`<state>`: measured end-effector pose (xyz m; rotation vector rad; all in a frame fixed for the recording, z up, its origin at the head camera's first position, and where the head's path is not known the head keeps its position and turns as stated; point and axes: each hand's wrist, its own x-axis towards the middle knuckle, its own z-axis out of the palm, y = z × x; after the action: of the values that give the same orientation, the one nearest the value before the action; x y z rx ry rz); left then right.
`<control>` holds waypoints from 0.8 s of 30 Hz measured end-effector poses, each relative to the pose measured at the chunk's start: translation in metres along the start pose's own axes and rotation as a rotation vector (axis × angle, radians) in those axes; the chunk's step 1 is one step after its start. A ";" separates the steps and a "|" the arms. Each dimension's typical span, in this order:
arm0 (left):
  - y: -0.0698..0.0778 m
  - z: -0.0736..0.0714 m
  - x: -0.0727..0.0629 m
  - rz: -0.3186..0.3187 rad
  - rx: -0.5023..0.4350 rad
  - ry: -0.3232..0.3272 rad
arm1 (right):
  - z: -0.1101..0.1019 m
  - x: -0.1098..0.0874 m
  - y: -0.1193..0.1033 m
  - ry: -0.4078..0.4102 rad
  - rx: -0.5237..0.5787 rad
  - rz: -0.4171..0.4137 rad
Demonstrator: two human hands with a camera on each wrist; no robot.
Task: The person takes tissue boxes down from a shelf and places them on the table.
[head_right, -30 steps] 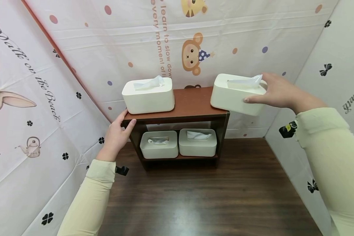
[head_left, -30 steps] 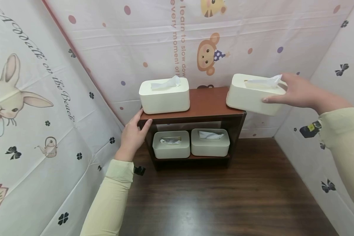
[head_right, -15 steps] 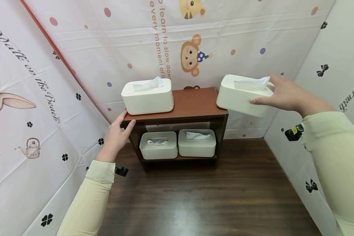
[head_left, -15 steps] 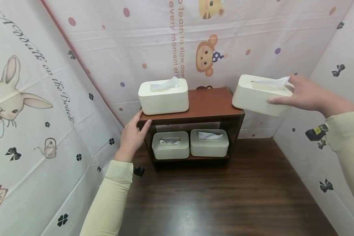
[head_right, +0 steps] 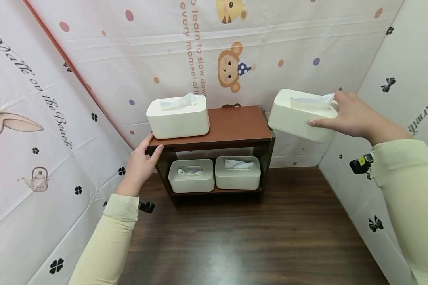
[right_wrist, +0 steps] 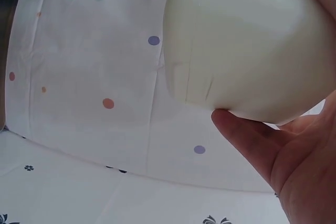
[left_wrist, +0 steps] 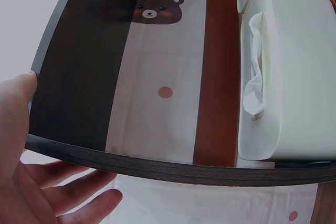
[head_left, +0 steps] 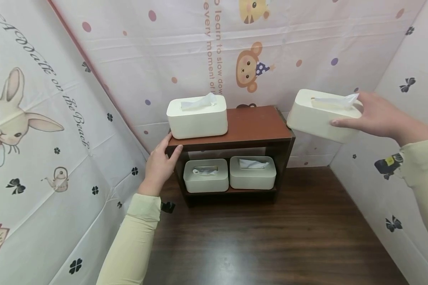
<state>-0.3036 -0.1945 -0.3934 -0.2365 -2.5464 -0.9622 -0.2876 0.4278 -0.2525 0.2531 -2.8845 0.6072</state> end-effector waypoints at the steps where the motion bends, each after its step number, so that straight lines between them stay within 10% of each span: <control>1: 0.000 -0.001 0.000 -0.003 0.001 0.001 | 0.000 0.000 0.001 0.003 0.000 0.000; 24: 0.001 0.001 -0.003 -0.009 -0.008 -0.003 | 0.009 -0.013 0.026 0.051 -0.021 0.071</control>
<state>-0.3011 -0.1929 -0.3943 -0.2296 -2.5486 -0.9768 -0.2816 0.4489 -0.2733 0.1303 -2.8599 0.5865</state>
